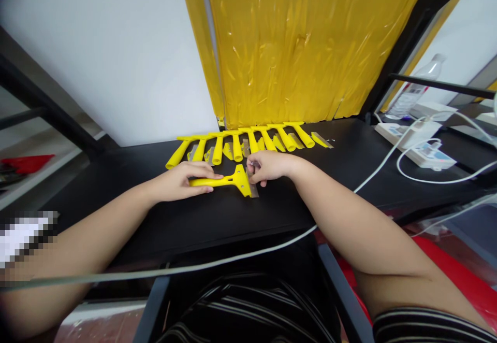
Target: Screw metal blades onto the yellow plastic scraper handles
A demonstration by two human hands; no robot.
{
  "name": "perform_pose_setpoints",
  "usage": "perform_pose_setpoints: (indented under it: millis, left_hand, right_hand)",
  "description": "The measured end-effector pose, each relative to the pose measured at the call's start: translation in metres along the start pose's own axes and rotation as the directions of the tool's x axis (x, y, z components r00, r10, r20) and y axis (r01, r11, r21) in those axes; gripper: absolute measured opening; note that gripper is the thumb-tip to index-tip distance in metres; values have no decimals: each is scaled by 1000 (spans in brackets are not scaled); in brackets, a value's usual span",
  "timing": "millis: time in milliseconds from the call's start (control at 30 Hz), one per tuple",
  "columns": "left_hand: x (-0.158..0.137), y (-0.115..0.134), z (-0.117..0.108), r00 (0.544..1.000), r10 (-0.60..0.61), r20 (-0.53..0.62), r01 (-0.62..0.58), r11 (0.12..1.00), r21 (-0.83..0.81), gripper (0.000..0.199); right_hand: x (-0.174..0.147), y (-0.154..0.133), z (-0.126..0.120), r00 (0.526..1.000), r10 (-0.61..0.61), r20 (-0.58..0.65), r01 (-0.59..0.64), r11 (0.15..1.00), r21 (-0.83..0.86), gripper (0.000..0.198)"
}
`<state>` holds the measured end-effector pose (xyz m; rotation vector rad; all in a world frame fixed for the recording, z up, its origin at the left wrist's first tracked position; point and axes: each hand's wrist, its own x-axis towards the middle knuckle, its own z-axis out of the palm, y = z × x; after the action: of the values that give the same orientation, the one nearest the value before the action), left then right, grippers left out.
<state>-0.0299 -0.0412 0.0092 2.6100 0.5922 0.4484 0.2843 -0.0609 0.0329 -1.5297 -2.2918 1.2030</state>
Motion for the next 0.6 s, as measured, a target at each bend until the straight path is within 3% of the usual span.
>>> perform_pose_setpoints:
  millis: [100,233,367,600]
  left_hand:
    - [0,0,0,1000,4,0,-4,1000,3,37]
    - [0,1,1,999,30,-20,-29,999,18,36]
    - [1,3,2,999,45,-31,-44,999,24,36]
    - [2,2,2,999,41,-35,-39,999,33,36]
  right_hand:
    - [3,3,0,998,-21,-54,20,1000,-21,17]
    - [9,2,5,988,16,-155,23,970,244,6]
    - [12,-4,12,985,70,-158,4,905,425,17]
    - [9,-10,16,981,27,-192,66,885,462,25]
